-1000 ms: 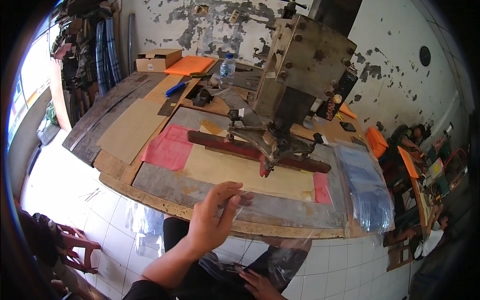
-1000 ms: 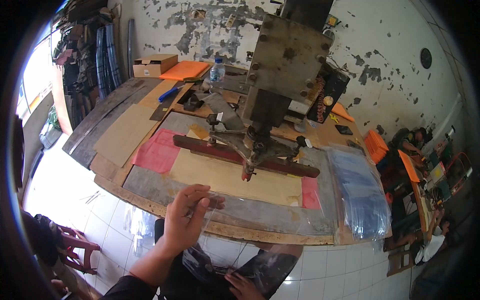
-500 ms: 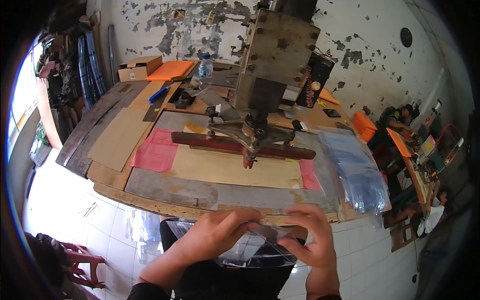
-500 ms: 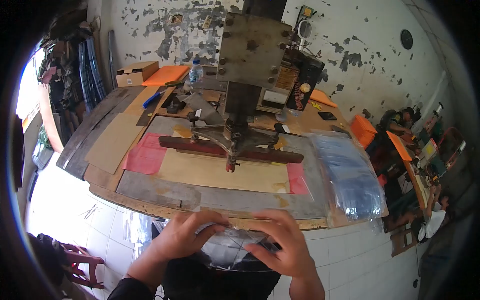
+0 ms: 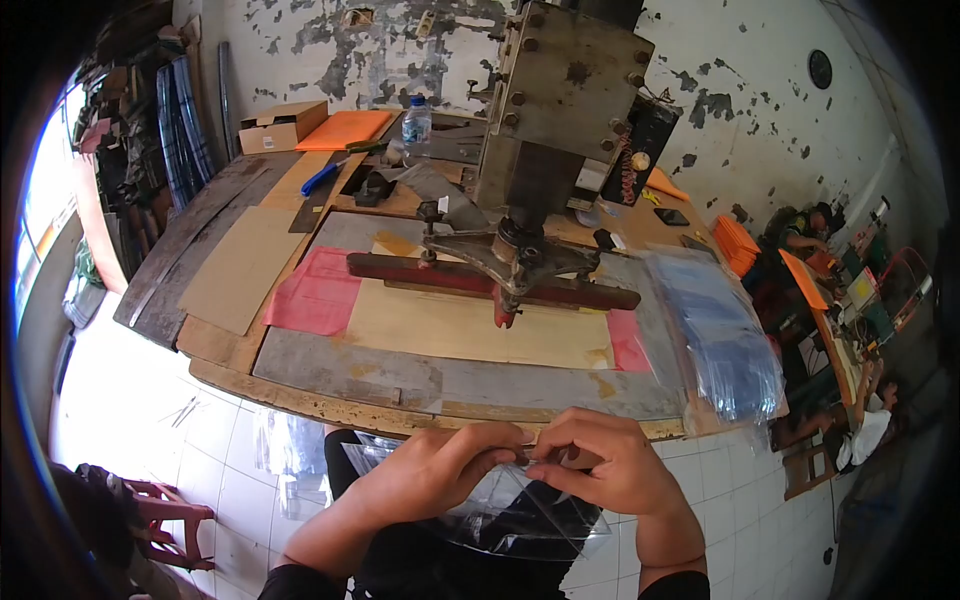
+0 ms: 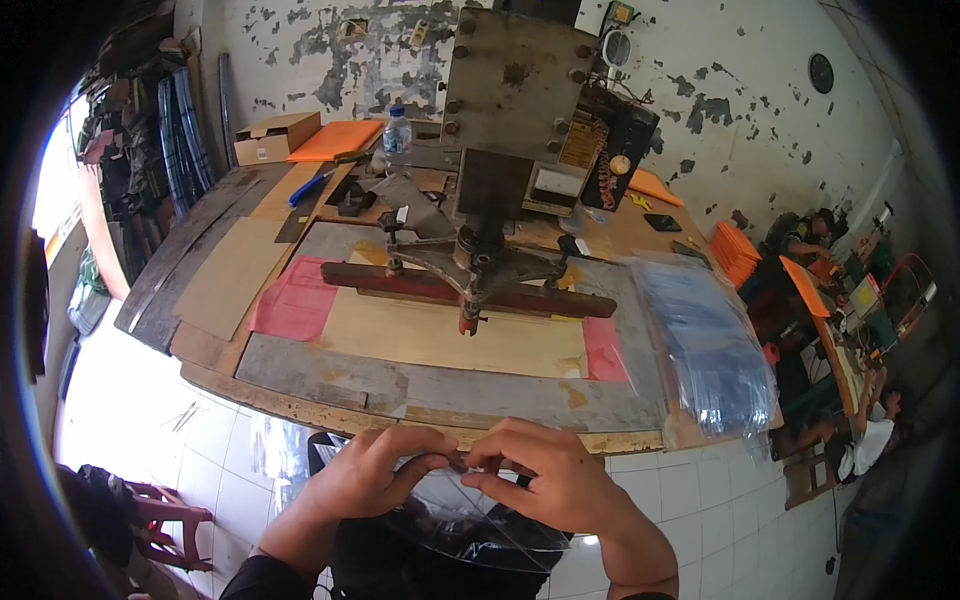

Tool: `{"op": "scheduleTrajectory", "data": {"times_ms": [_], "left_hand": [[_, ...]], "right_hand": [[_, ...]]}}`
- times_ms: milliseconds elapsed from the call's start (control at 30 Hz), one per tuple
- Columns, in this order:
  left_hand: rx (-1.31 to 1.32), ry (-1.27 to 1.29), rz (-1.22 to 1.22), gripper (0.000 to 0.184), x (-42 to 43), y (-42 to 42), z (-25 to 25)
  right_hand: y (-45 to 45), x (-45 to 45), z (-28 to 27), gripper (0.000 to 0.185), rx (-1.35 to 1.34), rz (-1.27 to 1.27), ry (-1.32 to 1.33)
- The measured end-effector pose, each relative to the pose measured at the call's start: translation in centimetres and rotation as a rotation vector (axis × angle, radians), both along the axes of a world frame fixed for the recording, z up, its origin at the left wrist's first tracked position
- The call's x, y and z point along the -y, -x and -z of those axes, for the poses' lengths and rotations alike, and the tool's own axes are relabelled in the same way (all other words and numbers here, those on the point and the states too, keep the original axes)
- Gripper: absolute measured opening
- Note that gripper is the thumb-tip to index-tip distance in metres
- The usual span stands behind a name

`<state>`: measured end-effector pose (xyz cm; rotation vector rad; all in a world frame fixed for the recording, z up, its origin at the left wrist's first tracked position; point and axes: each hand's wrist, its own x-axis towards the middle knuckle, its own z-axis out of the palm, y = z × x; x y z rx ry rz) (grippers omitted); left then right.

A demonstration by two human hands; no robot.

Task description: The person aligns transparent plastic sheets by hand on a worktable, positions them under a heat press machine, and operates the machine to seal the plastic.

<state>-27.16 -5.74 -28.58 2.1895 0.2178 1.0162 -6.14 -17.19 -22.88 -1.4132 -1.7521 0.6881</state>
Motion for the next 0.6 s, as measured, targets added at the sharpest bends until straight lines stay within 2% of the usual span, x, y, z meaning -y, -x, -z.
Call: {"op": "scheduleTrajectory", "data": {"times_ms": [233,367,433,500,600], "left_hand": [[-0.066,0.057,0.024,0.032,-0.1,0.0,0.1],[-0.017,0.101,-0.002,0.036,-0.6,-0.2,0.7],[-0.053,0.325,0.013,0.037,-0.8,0.0,0.0],[-0.079,0.313,0.026,0.039,-1.2,0.1,0.3],[-0.117,0.272,0.028,0.038,-1.1,-0.2,-0.4]], "right_hand": [[-0.5,-0.4,-0.5,0.015,0.02,0.006,0.096],[-0.7,-0.9,0.5,0.013,-0.112,0.03,0.091],[-0.7,-1.0,0.8,0.013,-0.132,0.06,0.099],[-0.8,-1.0,1.2,0.02,-0.249,0.108,0.068],[-1.3,-1.0,1.5,0.029,-0.152,0.089,0.051]]}}
